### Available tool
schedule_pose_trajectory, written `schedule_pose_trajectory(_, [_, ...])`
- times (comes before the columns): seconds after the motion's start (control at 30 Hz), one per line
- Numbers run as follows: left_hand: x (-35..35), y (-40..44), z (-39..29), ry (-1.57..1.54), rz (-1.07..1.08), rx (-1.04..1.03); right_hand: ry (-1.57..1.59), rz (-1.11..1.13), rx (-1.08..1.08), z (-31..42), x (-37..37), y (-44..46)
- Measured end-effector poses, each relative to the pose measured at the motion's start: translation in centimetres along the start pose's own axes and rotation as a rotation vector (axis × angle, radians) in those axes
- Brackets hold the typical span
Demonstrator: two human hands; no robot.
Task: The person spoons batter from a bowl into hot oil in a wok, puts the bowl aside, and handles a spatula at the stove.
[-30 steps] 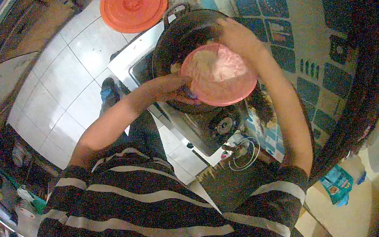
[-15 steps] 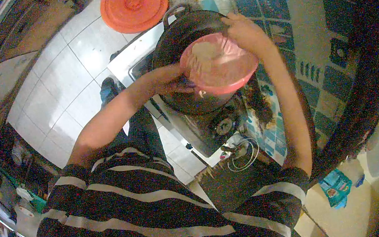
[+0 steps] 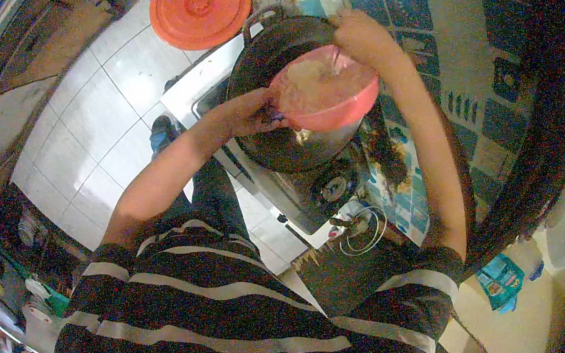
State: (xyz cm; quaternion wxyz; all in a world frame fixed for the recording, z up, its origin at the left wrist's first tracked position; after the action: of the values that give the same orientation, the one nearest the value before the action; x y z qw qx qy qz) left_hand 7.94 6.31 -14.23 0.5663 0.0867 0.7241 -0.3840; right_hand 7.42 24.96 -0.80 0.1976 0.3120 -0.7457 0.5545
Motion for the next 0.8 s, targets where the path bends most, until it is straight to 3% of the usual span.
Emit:
schedule_pose_trajectory(0.1, [-0.3,-0.4,-0.3,0.038,0.095,0.034,0.057,-0.454,0.09,0.2,-0.3,0.5])
schedule_pose_trajectory(0.2, [0.6,0.4,-0.3,0.083,0.095,-0.044,0.154,-0.354,0.038,-0.6,0.8,0.7])
schedule_pose_trajectory(0.27, [1.3,1.4,0.0,0.036,0.133,-0.02,0.094,-0.423,0.073,-0.2,1.7,0.0])
schedule_pose_trajectory(0.33, [1.2,1.6,0.1,-0.116,0.241,0.132,0.101,-0.408,0.037,-0.1,1.2,-0.1])
schedule_pose_trajectory(0.43, [0.4,2.4,0.6,-0.003,0.152,-0.034,0.077,-0.239,-0.034,1.3,0.1,0.4])
schedule_pose_trajectory(0.5, [-1.0,-0.1,-0.8,0.432,0.175,-0.332,-0.122,-0.102,0.042,3.0,1.1,0.2])
schedule_pose_trajectory(0.57, [-0.7,0.2,-0.6,0.358,0.219,-0.304,-0.194,-0.139,0.068,3.1,0.7,0.8])
schedule_pose_trajectory(0.63, [0.8,3.4,1.3,-0.225,0.281,0.05,-0.145,-0.168,0.034,2.5,-0.2,1.3])
schedule_pose_trajectory(0.73, [0.8,2.2,1.6,-0.269,0.067,0.086,0.04,-0.17,-0.103,1.3,-0.6,1.8])
schedule_pose_trajectory(0.8, [-0.2,1.4,1.2,-0.227,0.05,-0.017,0.071,-0.12,-0.196,1.0,0.4,0.6])
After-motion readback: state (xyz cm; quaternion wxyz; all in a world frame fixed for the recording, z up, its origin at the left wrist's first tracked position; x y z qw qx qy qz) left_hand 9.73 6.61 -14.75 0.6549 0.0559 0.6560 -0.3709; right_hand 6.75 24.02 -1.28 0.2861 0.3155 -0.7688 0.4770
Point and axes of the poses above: each hand's wrist, its own y-axis towards the middle knuckle, its own x-axis out of the back of the hand, z = x × y, the point moved 5 cm from there along y, towards the middle knuckle, and after that the axes turned 6 degrees about -z, right-handed, at the moved point
